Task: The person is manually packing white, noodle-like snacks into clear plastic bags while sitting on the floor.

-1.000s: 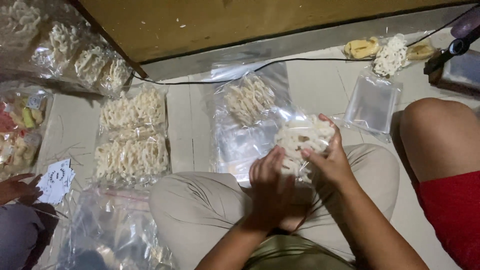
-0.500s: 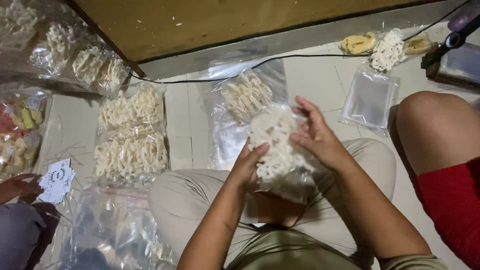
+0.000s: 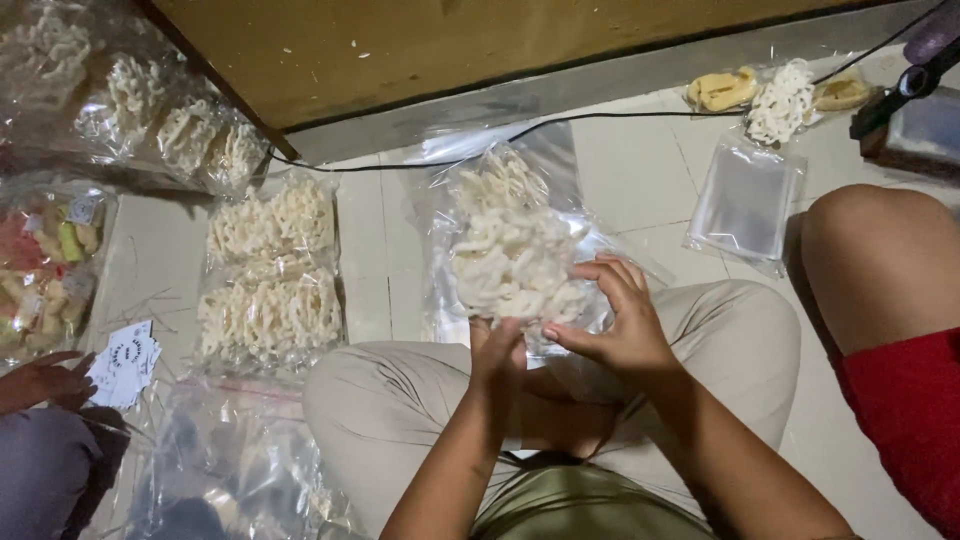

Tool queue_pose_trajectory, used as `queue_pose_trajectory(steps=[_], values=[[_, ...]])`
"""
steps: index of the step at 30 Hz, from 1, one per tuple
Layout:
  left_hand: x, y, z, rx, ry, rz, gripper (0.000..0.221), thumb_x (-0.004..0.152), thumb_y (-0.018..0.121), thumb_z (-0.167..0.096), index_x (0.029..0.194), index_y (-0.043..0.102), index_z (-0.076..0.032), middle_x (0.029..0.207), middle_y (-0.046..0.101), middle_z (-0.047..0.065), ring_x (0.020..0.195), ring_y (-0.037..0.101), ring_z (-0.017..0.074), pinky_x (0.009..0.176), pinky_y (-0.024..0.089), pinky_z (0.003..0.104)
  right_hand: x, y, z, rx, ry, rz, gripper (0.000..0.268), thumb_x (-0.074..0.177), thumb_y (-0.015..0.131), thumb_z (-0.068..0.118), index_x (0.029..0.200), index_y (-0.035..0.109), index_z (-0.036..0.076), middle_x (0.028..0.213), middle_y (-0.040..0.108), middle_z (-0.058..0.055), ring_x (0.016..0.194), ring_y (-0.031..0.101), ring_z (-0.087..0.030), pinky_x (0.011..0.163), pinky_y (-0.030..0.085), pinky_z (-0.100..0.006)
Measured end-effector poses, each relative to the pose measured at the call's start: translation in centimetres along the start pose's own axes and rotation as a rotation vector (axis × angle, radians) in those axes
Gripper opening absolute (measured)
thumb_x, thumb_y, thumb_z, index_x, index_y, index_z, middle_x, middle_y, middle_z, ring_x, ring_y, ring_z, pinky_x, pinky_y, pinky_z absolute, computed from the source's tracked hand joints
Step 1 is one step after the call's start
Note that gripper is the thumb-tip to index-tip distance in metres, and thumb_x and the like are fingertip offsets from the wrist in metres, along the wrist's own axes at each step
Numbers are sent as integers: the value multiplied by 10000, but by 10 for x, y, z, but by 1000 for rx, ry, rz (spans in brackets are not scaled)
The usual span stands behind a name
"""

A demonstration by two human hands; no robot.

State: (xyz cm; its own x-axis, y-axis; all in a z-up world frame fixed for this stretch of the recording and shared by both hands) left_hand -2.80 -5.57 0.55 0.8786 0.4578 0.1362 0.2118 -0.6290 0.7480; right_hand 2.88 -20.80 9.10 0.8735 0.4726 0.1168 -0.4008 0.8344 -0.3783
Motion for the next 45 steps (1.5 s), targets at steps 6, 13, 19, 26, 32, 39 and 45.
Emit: queue_pose_trajectory(steps=[6,13,19,26,32,39,45], values=[[-1,23,-36,2,-19,-219,582,911,679,-137,1458,482,-98,1336,653,184,1228,630,314,1087,501,505,2,-4,-1,-130,-41,12,548,679,962,312,1126,705,125,1073,727,-57,1279,542,-333,1148,321,-538],[0,27,-43,110,-9,-197,544,910,697,-103,1411,486,-91,1286,669,198,1177,656,297,1066,503,481,2,-6,-1,-213,-56,84,621,666,960,301,1187,674,122,1130,727,-108,1278,551,-404,1108,340,-606],[-3,16,-40,239,-5,-195,543,890,741,-121,1365,483,-76,1274,665,170,1172,640,241,1069,498,457,-5,-8,7,-148,-70,51,589,663,974,274,1155,689,118,983,741,-79,1025,689,-316,994,476,-501],[6,-10,-28,408,-44,37,793,861,739,-528,1433,461,-54,1373,614,199,1295,551,269,1127,435,485,-9,-8,18,-134,41,65,579,700,946,272,1200,710,105,1021,746,-141,1020,717,-363,958,518,-490],[3,9,-20,481,-178,148,666,693,916,-119,1294,651,-8,1183,740,162,1119,682,220,1011,548,417,-7,-6,4,-89,97,59,544,727,932,274,1200,719,112,986,712,-100,962,678,-258,942,513,-429],[12,-9,5,490,-235,147,608,737,891,-97,1278,643,33,1182,729,179,1081,637,214,950,565,446,13,-37,-8,-25,-236,40,949,549,1015,253,1336,549,-1,1257,606,-256,1203,582,-427,1054,468,-547],[39,57,-18,544,-345,230,896,705,930,-178,1419,433,37,1281,637,183,1181,586,251,1058,500,482,45,-17,-21,161,93,331,1385,600,969,143,1648,64,93,1617,262,-300,1484,290,-451,1215,221,-594]])
Point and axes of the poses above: each hand's wrist, its own x-axis towards the middle knuckle, its own y-axis out of the palm, z = x × y, the point moved 8 cm from there along x, towards the middle knuckle
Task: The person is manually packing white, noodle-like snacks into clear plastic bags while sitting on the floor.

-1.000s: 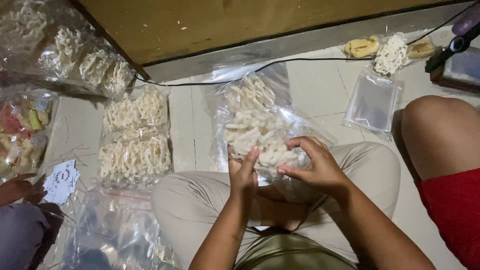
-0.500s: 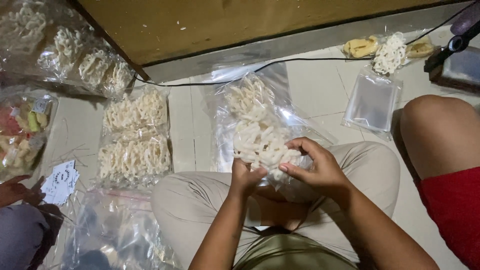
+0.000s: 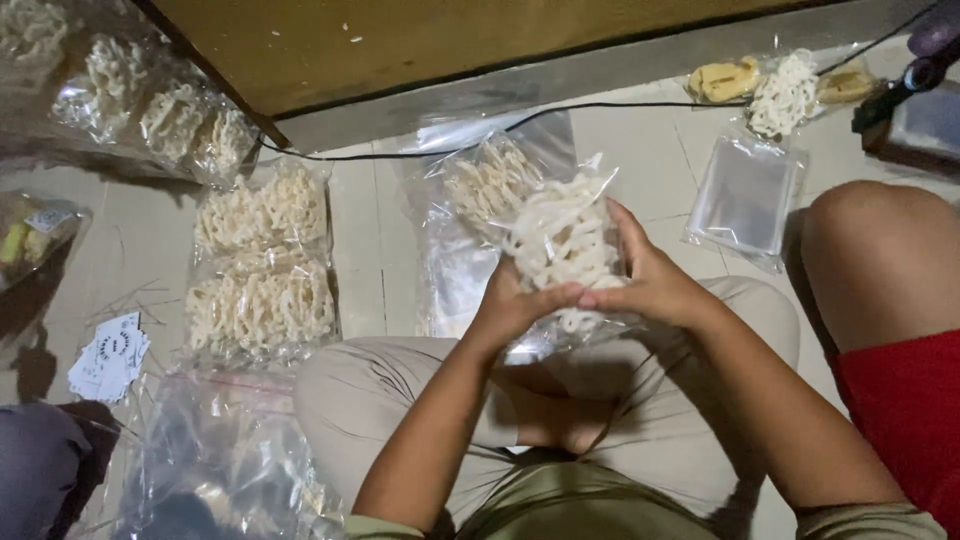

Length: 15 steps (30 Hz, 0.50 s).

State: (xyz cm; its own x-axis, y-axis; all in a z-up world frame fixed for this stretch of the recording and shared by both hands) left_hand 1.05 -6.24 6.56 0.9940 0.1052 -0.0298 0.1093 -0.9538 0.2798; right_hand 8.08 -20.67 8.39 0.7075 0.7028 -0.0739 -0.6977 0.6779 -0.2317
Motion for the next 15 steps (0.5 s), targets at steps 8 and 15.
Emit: queue_pose_trajectory(steps=[8,15], values=[[48,-186,91,-30,-144,-945,1030,899,785,-502,1624,184,-85,1640,88,331,1534,175,477,1259,164,606,3,-78,-122,783,105,-216,693,937,617,247,1568,358,124,915,695,-95,218,332,-32,122,161,-174],[101,-233,266,-189,-566,-900,559,888,732,-585,757,603,-57,530,477,49,393,416,171,355,305,292,13,-121,-186,1016,82,-470,710,858,654,531,1456,566,158,1416,640,-84,1251,628,-275,1062,473,-569]])
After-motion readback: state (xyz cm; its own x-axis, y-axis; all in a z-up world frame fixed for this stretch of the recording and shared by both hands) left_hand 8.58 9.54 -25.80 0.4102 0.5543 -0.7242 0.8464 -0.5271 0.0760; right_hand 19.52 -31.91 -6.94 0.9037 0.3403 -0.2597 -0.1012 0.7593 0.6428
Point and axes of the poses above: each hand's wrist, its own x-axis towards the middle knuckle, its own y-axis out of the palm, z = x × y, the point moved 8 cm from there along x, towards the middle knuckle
